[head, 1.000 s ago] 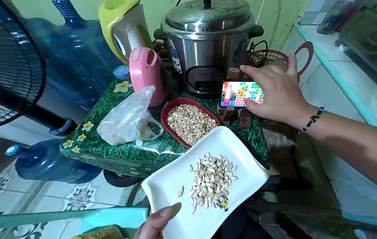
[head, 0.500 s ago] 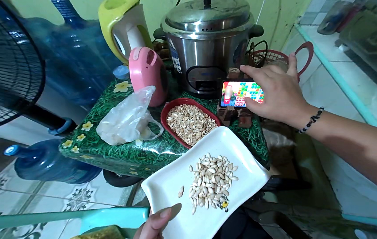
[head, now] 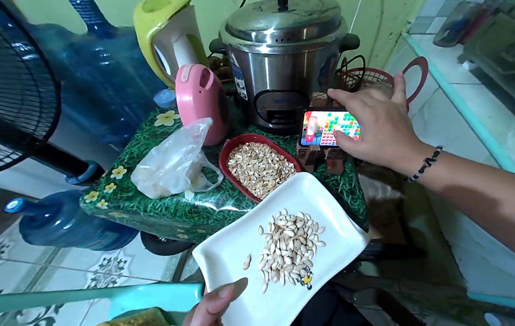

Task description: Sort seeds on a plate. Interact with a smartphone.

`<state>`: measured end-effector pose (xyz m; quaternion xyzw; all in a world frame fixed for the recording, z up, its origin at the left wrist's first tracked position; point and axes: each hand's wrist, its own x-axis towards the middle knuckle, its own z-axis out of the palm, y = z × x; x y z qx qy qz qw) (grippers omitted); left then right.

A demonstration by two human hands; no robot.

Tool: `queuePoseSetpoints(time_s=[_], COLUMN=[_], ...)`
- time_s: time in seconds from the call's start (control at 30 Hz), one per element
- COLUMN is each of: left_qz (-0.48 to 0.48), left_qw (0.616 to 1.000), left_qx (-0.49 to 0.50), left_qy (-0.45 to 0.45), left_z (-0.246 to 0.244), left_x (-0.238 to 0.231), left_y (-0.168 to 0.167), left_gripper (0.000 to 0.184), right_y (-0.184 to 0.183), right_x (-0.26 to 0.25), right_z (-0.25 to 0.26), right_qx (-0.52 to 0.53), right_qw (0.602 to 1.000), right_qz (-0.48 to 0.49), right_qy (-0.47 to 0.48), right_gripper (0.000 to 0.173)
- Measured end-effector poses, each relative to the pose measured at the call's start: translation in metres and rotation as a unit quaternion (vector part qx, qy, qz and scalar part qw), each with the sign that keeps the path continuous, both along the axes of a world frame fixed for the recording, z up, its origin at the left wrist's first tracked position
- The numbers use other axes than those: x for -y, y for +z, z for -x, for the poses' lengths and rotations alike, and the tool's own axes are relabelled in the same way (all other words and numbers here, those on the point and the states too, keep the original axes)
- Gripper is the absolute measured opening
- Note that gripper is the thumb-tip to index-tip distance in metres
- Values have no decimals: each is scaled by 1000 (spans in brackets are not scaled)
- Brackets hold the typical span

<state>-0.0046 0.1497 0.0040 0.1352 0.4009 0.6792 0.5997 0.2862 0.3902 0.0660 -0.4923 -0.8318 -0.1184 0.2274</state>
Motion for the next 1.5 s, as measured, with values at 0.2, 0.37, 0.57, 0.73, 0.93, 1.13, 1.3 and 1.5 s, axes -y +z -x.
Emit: queuePoseSetpoints(time_s=[0.2, 0.37, 0.57, 0.73, 0.93, 1.13, 1.3, 1.5], left_qz=[-5, -6, 1, -1, -2, -1, -3, -8], left_qw=[1000, 1000, 1000, 1000, 1000, 1000, 1000, 1000], left_qx=[10, 13, 9, 10, 14, 10, 18, 19], left_qy=[-2, 2, 0, 3, 0, -2, -3, -6], left_z=[0, 0, 0, 0, 0, 0, 1, 1], left_x=[0, 0, 0, 0, 0, 0, 0, 0], left_y=[0, 1, 2, 1, 2, 2, 0, 0], left_gripper=[18, 19, 19, 19, 18, 19, 19, 18], right_y=[0, -1, -1, -1, -1, -1, 2, 2], right_x=[0, -1, -1, -1, 0, 0, 1, 2], right_z=[0, 0, 0, 0, 2, 2, -1, -2], right_qx=[-1, 1, 0, 1, -2, 3, 12, 16], right_qw=[1000, 1000, 1000, 1000, 1000, 1000, 1000, 1000], right_qz=[-1, -3, -5, -6, -12, -10, 3, 7], right_qy=[1, -2, 3, 3, -5, -9, -2, -2], right_gripper=[61, 62, 66, 69, 68, 68, 75, 79])
